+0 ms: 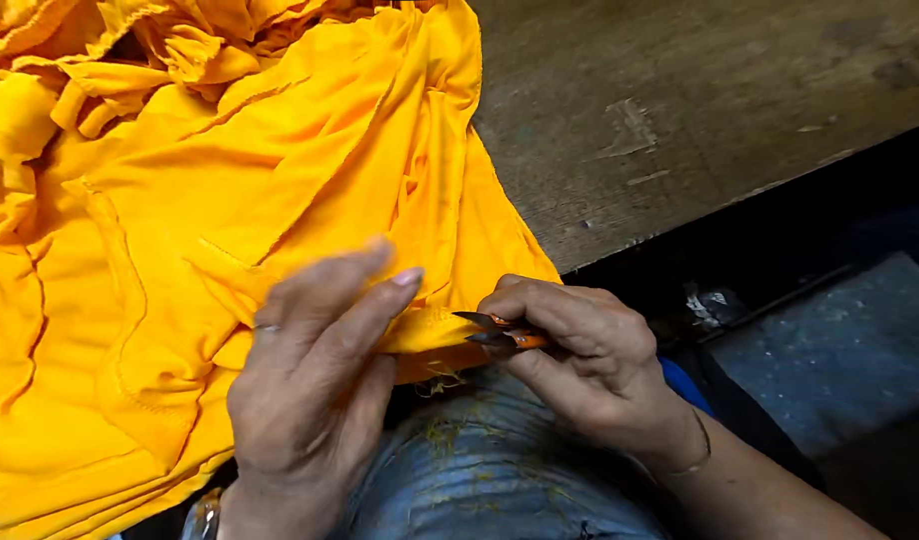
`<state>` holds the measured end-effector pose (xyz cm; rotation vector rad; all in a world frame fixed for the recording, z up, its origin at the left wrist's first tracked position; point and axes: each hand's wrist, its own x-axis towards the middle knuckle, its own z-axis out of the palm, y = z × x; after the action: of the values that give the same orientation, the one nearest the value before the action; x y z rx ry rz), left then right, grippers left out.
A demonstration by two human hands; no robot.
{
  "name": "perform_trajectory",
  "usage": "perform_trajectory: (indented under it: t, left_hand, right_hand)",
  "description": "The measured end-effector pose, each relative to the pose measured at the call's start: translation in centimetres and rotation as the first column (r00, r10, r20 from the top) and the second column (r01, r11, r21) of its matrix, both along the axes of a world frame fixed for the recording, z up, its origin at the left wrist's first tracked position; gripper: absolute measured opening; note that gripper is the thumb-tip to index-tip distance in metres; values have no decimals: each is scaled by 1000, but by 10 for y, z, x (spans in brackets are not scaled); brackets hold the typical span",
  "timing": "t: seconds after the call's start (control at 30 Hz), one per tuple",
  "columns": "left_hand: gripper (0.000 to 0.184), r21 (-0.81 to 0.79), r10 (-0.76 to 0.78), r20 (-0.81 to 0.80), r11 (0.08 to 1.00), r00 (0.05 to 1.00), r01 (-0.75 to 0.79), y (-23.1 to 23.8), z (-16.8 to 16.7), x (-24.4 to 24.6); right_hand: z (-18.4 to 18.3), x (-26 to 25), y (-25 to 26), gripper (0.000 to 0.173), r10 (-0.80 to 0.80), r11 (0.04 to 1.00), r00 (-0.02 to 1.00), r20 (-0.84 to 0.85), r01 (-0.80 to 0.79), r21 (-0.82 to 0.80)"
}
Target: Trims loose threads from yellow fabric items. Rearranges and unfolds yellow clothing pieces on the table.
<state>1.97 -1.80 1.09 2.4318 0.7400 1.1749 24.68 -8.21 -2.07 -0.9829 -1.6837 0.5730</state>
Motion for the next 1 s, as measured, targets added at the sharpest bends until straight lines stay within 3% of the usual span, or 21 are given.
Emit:
perform_trajectory:
  t: [0.17,0.3,0.37,0.5,0.67,1.0]
  left_hand:
    - [34,-295,-200,148,926,969,236,8,4,1]
    - [34,-520,-134,257,816,957,254,6,14,2]
    - [36,-577,-96,296,775,950,258,5,14,3]
    - [42,-616,-60,309,748,949,248,0,15,3]
    - [44,-626,-9,323,748,946,221,-7,16,4]
    - [46,-648,35,363,727,931,226,-16,13,4]
  right_hand:
    - [6,11,2,10,-36,997,997,-69,31,-71]
    - [7,8,4,8,-230,968,973,37,232,-100]
    - [8,5,0,23,-300,952,942,153,305,-15]
    - [15,1,-15,43,-319,947,892,319,289,139]
    - [12,-9,-27,40,-337,940,824,456,271,206]
    - [13,-13,-29,38,-373,926,794,480,288,244]
